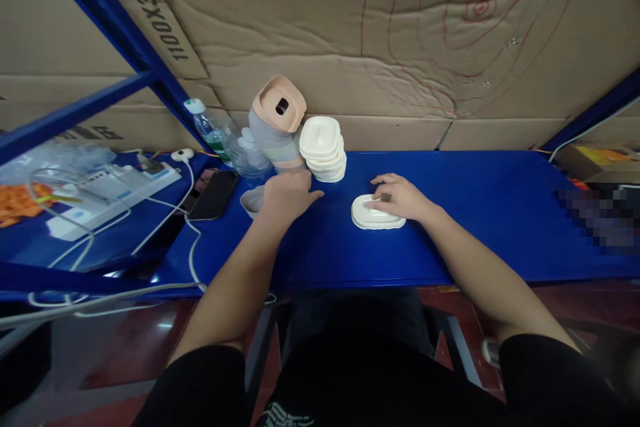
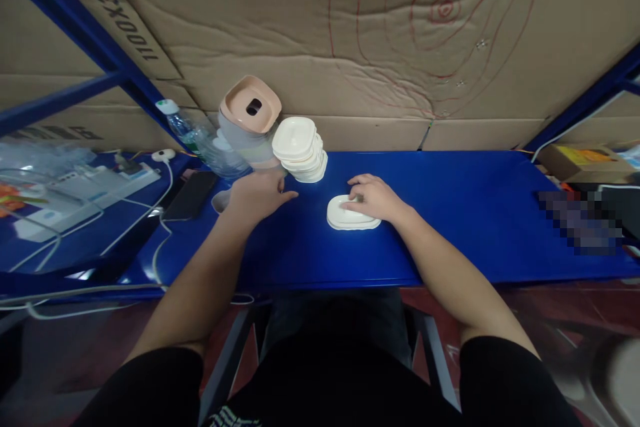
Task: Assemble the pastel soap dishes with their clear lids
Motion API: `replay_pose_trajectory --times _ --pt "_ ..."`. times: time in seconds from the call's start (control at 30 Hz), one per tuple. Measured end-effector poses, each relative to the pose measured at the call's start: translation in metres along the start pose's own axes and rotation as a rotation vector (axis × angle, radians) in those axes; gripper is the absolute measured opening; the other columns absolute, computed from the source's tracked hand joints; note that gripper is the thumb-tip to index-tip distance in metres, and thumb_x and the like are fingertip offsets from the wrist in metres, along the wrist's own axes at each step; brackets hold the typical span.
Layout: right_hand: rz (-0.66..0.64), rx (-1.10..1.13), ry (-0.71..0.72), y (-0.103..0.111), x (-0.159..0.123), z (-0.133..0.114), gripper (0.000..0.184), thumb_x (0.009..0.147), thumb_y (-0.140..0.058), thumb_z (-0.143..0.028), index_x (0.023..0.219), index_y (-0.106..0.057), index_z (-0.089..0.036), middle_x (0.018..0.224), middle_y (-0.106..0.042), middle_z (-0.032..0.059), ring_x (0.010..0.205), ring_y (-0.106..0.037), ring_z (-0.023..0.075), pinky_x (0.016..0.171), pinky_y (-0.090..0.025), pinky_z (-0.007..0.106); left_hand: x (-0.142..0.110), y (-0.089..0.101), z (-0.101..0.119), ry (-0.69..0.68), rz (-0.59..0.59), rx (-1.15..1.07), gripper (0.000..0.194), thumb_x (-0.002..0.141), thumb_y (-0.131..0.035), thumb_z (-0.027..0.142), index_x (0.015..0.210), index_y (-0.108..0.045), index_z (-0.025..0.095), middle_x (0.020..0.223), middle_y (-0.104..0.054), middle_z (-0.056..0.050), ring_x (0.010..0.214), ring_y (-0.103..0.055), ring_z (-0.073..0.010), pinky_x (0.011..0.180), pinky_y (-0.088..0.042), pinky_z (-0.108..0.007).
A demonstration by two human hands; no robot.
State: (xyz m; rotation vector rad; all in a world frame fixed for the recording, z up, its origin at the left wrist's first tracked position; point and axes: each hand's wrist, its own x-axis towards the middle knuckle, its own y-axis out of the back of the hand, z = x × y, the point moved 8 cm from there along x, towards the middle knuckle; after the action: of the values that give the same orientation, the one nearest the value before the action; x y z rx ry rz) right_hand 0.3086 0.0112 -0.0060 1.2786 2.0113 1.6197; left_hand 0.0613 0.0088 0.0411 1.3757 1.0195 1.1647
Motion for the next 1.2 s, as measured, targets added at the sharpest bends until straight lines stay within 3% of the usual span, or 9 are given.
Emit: replay_pose_trajectory --times 0.17,0.33,0.5,0.67,0.77,0.87,0.97,1.1,1.2 --pt "-0.047 0.048 -0.002 -0.007 0.000 0.001 0.025 0.092 -0.079 -0.046 0.096 -0.081 -0.021 0.132 -0.074 0.0157 0.125 -0.069 0.0329 0.108 -0.052 0.054 0.000 -0.012 -0.007 0.018 -0.148 0.058 0.033 0.096 -0.072 0.046 0.115 -0.068 0.020 0.114 -0.077 -0.014 0.111 -0.072 -0.0349 0.085 -0.052 -0.039" --pt "-0.053 0.047 0.000 -0.008 0.001 0.000 0.023 0.094 -0.077 -0.043 0.101 -0.081 -0.021 0.132 -0.074 0.0153 0.125 -0.070 0.0321 0.109 -0.051 0.054 0.001 -0.019 -0.009 0.021 -0.165 0.084 0.030 0.102 -0.059 0.033 0.128 -0.062 0.019 0.123 -0.076 -0.015 0.115 -0.072 -0.0337 0.090 -0.052 -0.040" --pt "-0.041 0.037 0.005 -0.007 0.002 -0.003 0.025 0.095 -0.075 -0.044 0.105 -0.081 -0.021 0.132 -0.075 0.0152 0.127 -0.069 0.0324 0.109 -0.051 0.054 -0.004 -0.005 -0.002 -0.007 -0.021 0.065 0.027 0.098 -0.052 0.020 0.120 -0.068 0.020 0.112 -0.078 -0.012 0.105 -0.074 -0.0322 0.083 -0.053 -0.040" --pt "0.029 0.082 0.051 0.001 0.004 -0.014 0.030 0.095 -0.074 -0.045 0.114 -0.081 -0.023 0.127 -0.077 0.0131 0.123 -0.070 0.0316 0.109 -0.051 0.052 -0.016 0.020 0.022 -0.159 0.185 -0.020 0.022 0.090 -0.055 0.014 0.103 -0.072 0.021 0.098 -0.078 -0.010 0.093 -0.074 -0.0302 0.074 -0.053 -0.038" --pt "0.081 0.127 0.071 0.010 0.003 -0.024 0.052 0.091 -0.077 -0.055 0.134 -0.073 -0.026 0.132 -0.076 0.0119 0.125 -0.068 0.0324 0.111 -0.051 0.054 -0.028 0.032 0.046 -0.390 0.348 -0.175 0.017 0.092 -0.057 0.015 0.097 -0.072 0.022 0.093 -0.077 -0.007 0.088 -0.073 -0.0256 0.075 -0.054 -0.036" --pt "0.105 0.154 0.095 0.015 0.001 -0.037 0.095 0.079 -0.083 -0.070 0.157 -0.054 -0.027 0.148 -0.066 0.0151 0.137 -0.061 0.0373 0.117 -0.047 0.058 -0.053 0.044 0.066 -0.659 0.609 -0.437 0.011 0.099 -0.064 0.022 0.109 -0.070 0.023 0.089 -0.075 -0.004 0.081 -0.072 -0.0189 0.075 -0.055 -0.031" --pt "0.112 0.170 0.138 0.014 -0.002 -0.051 0.129 0.067 -0.087 -0.078 0.170 -0.032 -0.023 0.164 -0.050 0.0201 0.152 -0.046 0.0418 0.125 -0.038 0.060 -0.076 0.046 0.069 -0.810 0.839 -0.758 0.035 0.098 -0.076 0.029 0.129 -0.062 0.026 0.087 -0.073 0.001 0.071 -0.067 -0.0140 0.068 -0.054 -0.027" --pt "0.138 0.177 0.117 0.005 -0.003 -0.059 0.152 0.063 -0.089 -0.078 0.175 -0.003 -0.022 0.174 -0.032 0.0224 0.160 -0.034 0.0449 0.129 -0.032 0.061 -0.083 0.036 0.072 -0.777 0.875 -1.043 0.054 0.100 -0.075 0.037 0.148 -0.050 0.036 0.082 -0.068 0.006 0.066 -0.065 -0.0125 0.066 -0.055 -0.027" --pt "0.205 0.169 0.055 0.009 -0.004 -0.055 0.148 0.072 -0.088 -0.069 0.174 0.010 -0.026 0.174 -0.033 0.0204 0.159 -0.036 0.0439 0.128 -0.035 0.061 -0.074 0.029 0.074 -0.677 0.780 -1.140 0.066 0.103 -0.068 0.046 0.160 -0.035 0.038 0.082 -0.066 0.005 0.067 -0.066 -0.0139 0.069 -0.057 -0.030"
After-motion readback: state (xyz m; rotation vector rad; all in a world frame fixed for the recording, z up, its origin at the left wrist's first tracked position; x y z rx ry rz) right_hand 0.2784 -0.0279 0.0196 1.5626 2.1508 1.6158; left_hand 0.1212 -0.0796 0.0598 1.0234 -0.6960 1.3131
